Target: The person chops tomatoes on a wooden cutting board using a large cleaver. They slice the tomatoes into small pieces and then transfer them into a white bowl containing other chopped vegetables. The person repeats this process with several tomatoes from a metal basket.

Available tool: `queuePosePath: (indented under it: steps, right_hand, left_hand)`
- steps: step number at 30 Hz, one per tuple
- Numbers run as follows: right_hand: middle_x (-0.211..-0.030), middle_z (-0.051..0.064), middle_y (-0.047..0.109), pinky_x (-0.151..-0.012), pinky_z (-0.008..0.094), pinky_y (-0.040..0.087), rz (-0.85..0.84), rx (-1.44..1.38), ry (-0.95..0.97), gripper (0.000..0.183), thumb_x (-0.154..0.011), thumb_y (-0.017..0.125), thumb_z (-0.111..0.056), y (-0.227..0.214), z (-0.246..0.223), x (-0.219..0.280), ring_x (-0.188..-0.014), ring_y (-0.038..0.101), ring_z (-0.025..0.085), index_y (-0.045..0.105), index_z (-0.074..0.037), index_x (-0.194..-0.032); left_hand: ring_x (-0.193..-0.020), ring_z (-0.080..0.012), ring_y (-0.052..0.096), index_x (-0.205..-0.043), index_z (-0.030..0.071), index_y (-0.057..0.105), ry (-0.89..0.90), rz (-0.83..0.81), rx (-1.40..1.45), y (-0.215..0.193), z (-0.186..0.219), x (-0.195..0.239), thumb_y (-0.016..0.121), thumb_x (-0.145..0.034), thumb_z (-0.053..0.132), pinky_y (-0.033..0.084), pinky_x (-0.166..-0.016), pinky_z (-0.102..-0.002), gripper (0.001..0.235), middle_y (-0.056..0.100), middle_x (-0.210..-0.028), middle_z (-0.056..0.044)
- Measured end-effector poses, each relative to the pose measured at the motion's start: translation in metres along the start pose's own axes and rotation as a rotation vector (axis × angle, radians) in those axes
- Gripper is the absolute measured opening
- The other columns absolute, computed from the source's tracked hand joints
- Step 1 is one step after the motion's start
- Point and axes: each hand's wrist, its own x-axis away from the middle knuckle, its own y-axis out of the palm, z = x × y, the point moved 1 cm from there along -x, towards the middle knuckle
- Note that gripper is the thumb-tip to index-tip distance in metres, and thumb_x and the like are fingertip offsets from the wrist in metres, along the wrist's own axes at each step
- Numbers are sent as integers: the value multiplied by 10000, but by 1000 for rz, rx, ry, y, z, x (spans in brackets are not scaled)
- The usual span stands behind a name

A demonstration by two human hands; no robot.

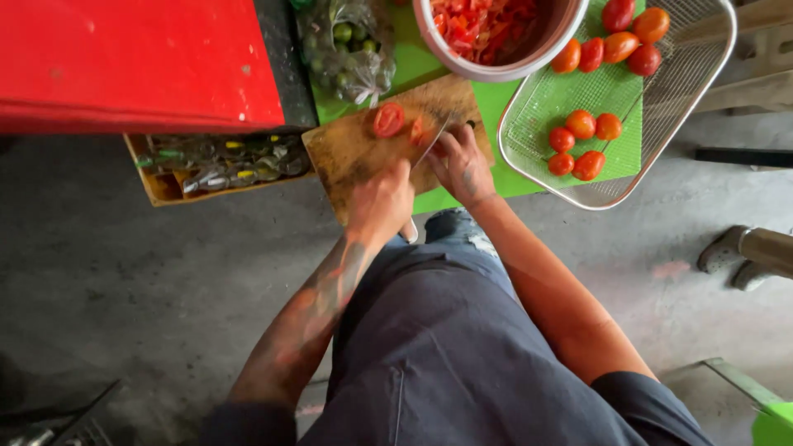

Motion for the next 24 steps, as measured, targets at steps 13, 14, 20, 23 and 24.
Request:
queuePosePath:
  steps: [13,14,20,23,24]
  right_hand:
    - [-1171,102,549,-704,516,638,-62,22,101,370,-829,800,-246,18,23,6,-884,704,423,642,-108,-1135]
    - [-1139,94,552,-706,500,637,-42,44,71,369,-839,798,-256,23,28,8,-887,709,411,652,-121,-1149]
    - [-1130,82,576,-738,470,632,-28,62,21,401,-857,794,-328,-11,-2,3,-939,712,381,670,-150,-1194]
    - [-1127,80,592,-756,453,633,9,91,24,417,-833,814,-319,8,18,6,-963,711,361,683,-159,-1194]
    - [-1114,79,606,-766,442,632,35,116,15,437,-803,832,-315,18,24,9,-969,712,346,693,-159,-1188]
  left_hand:
    - [-688,-414,742,-1023,116,476,41,7,-109,36,-1,-7,493,-925,227,594,-604,-576,149,636,-750,-135]
    - [-747,-455,739,-1055,97,484,36,-21,-17,38,-2,-18,477,-926,204,585,-646,-616,167,668,-807,-183]
    - [-745,-397,755,-1069,159,481,-2,-40,-48,16,10,-7,452,-945,241,603,-653,-570,151,672,-802,-128]
    - [-813,-456,741,-1077,96,501,-9,-88,48,15,13,-13,460,-935,180,592,-702,-613,170,683,-868,-206]
    - [-858,-515,726,-1083,41,512,-19,-103,123,18,11,-16,462,-925,121,580,-737,-657,183,690,-910,-274]
